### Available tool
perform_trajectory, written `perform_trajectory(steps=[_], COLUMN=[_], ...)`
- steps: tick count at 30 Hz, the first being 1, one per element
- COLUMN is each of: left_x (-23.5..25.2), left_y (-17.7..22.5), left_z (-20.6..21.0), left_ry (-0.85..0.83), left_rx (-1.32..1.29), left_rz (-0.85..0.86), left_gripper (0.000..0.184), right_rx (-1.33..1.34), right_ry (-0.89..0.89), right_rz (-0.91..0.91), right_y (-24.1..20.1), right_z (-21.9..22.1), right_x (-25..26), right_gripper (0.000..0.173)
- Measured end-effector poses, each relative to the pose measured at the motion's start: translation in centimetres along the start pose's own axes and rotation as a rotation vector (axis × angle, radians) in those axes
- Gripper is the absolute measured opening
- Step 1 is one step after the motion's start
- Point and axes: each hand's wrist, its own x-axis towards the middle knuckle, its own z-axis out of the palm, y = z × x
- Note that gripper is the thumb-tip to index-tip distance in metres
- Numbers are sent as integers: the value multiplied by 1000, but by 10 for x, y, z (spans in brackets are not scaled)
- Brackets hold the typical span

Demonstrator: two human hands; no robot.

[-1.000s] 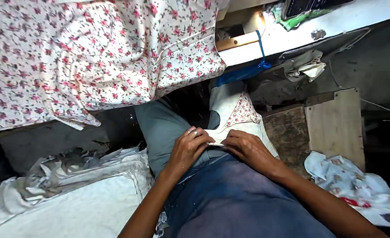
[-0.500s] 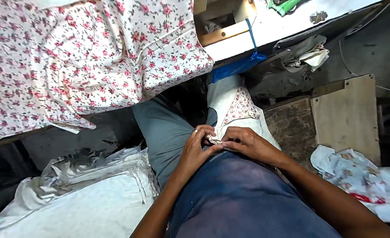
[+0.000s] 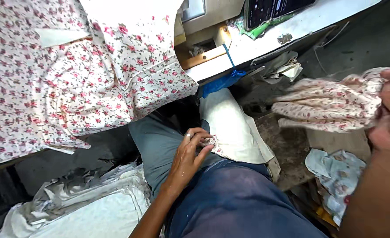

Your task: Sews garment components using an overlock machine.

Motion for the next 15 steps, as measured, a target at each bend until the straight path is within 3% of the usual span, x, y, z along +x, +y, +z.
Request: perform_trajectory(steps=[3, 6, 7, 9, 12, 15], left_x=[22, 39, 42, 44, 39, 20], left_y=[47, 92, 100, 104, 87, 61], left_z=[0, 6, 6, -1, -25, -42], left_ry=[35, 152, 206, 330, 404, 393], left_rx=[-197, -202, -186, -115, 124, 215], left_rz=[237, 425, 453, 429, 358, 258], left_gripper=[51, 76, 75, 54, 17, 13], right_rx=[92, 274, 319, 281, 29, -372], right_ry=[-215, -491, -547, -554, -376, -282], right_rz=[-28, -30, -44, -141, -331, -508], right_y=[-38, -61, -66, -72, -72, -62], right_z=[49, 113, 127, 140, 139, 133], right_x=[-22, -49, -56, -61, -52, -44], right_gripper=[32, 48, 52, 52, 43, 42])
